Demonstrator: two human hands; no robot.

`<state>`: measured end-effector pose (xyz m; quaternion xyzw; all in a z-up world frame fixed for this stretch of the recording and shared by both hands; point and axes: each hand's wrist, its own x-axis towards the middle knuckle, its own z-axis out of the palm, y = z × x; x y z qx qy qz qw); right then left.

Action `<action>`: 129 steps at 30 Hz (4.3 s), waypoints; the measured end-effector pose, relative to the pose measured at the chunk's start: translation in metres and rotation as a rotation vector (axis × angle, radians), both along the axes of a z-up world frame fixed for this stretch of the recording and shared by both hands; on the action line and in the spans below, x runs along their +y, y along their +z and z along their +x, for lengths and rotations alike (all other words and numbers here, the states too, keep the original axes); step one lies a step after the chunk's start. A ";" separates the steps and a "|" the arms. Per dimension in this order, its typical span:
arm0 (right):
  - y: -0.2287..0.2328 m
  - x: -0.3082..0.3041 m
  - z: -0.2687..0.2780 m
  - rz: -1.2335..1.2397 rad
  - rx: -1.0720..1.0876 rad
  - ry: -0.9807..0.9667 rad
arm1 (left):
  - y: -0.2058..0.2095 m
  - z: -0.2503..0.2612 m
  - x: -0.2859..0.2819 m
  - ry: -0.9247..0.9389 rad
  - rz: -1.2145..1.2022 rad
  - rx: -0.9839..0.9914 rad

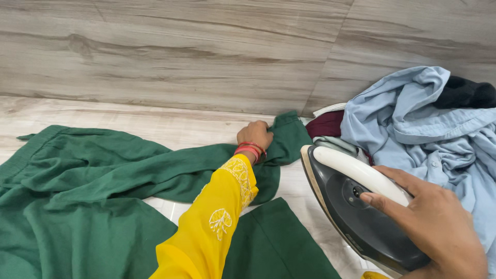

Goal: The person irons a pair of green pants on a tiled floor, smoothing the fabric and using a steam iron to remove wrinkles. After finishing the pants, the person picks up a light blue shirt from a nearby pile and begins to unfold it.

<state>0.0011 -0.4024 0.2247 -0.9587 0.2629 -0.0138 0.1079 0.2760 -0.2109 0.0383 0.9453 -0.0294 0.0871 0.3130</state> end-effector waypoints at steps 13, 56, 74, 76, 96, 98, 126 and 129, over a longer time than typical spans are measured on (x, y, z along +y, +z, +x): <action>-0.096 -0.160 -0.012 0.159 -0.424 0.109 | 0.117 -0.051 -0.023 -1.122 -0.562 0.638; -0.025 -0.029 -0.011 -0.007 -0.499 0.226 | -0.026 -0.244 -0.044 -0.841 0.379 -0.387; -0.011 0.008 0.008 -0.215 -0.239 0.271 | -0.103 -0.330 0.042 -0.966 0.370 -0.540; -0.025 0.017 0.032 -0.197 -0.246 0.397 | -0.060 -0.284 0.058 -0.736 0.425 -0.464; -0.107 0.094 0.181 -0.390 -0.133 0.506 | -0.038 -0.192 0.212 -0.152 0.575 0.084; -0.103 0.072 0.197 -0.370 -0.140 0.443 | -0.032 -0.190 0.210 -0.176 0.564 0.086; -0.095 0.120 0.195 0.077 -0.069 1.015 | -0.043 -0.172 0.222 -0.192 0.490 0.017; -0.103 0.165 0.201 -0.162 -0.126 0.683 | -0.042 -0.172 0.221 -0.188 0.488 -0.007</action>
